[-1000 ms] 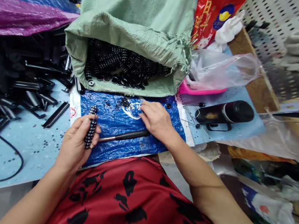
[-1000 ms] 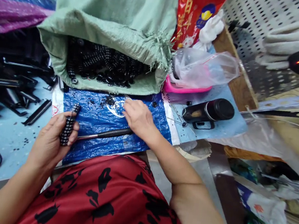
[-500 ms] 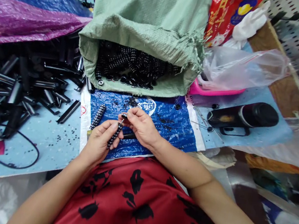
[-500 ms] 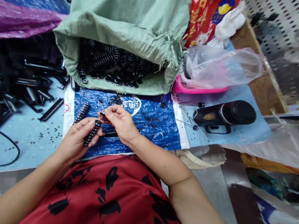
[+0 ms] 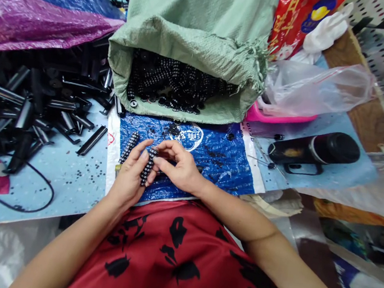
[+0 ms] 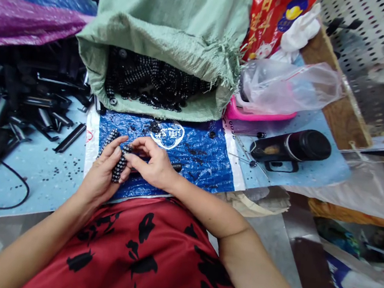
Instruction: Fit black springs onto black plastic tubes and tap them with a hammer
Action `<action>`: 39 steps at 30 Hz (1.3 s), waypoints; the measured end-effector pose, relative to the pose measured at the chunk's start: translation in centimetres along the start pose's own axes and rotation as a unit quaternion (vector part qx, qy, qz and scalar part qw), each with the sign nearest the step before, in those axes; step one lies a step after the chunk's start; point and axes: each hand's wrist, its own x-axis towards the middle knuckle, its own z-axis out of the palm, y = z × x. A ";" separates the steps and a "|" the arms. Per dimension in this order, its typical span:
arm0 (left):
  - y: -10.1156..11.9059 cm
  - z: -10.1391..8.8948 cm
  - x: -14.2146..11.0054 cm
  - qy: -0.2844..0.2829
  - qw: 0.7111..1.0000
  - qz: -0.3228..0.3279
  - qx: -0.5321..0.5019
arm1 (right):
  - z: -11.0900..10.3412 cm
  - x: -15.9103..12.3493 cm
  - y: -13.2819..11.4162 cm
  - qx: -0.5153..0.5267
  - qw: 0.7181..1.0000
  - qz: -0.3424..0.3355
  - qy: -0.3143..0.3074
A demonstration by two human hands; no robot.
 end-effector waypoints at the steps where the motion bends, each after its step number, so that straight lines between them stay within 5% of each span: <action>1: 0.1 -0.2 0.1 -0.002 1.000 -0.005 -0.012 | -0.4 -0.3 -0.2 -0.046 0.999 -0.026 -0.010; 4: 0.7 -0.9 0.2 -0.010 0.999 -0.025 -0.041 | -3.5 -1.1 -0.6 -0.246 0.962 -0.117 0.012; 6: 1.1 -1.4 0.1 -0.013 0.998 -0.032 -0.053 | -7.1 -1.5 -0.6 -0.410 0.893 -0.155 0.103; 9: 1.5 -1.5 0.3 -0.005 0.999 -0.021 -0.047 | -13.1 -1.9 -0.2 -0.596 0.768 -0.115 0.204; 12: 1.4 -0.9 0.7 0.010 1.000 -0.012 -0.017 | -17.6 -2.3 0.1 -0.666 0.722 -0.038 0.185; 15: 0.9 0.0 0.8 0.009 1.000 -0.009 0.021 | -18.2 -2.4 0.1 -0.601 0.772 -0.049 0.204; 18: 0.5 0.8 0.5 -0.006 0.999 0.000 0.043 | -14.8 -2.1 -0.1 -0.346 0.906 -0.064 0.235; 20: 0.2 1.2 0.2 -0.024 0.998 -0.002 0.052 | -11.3 -1.6 -0.3 -0.090 0.976 -0.002 0.199; 23: -0.2 1.4 -0.3 -0.053 0.996 -0.019 0.070 | -6.2 -0.7 -0.6 0.207 0.965 0.111 0.120; 25: -0.3 1.3 -0.6 -0.066 0.994 -0.024 0.084 | -3.9 -0.1 -0.6 0.293 0.939 0.145 0.103; 30: -0.4 0.5 -0.9 -0.053 0.995 -0.014 0.083 | -1.3 0.5 -0.1 0.283 0.942 0.149 0.105; 39: -0.7 0.0 -0.6 -0.035 0.997 -0.014 0.072 | -0.5 0.6 0.7 0.202 0.970 0.098 0.094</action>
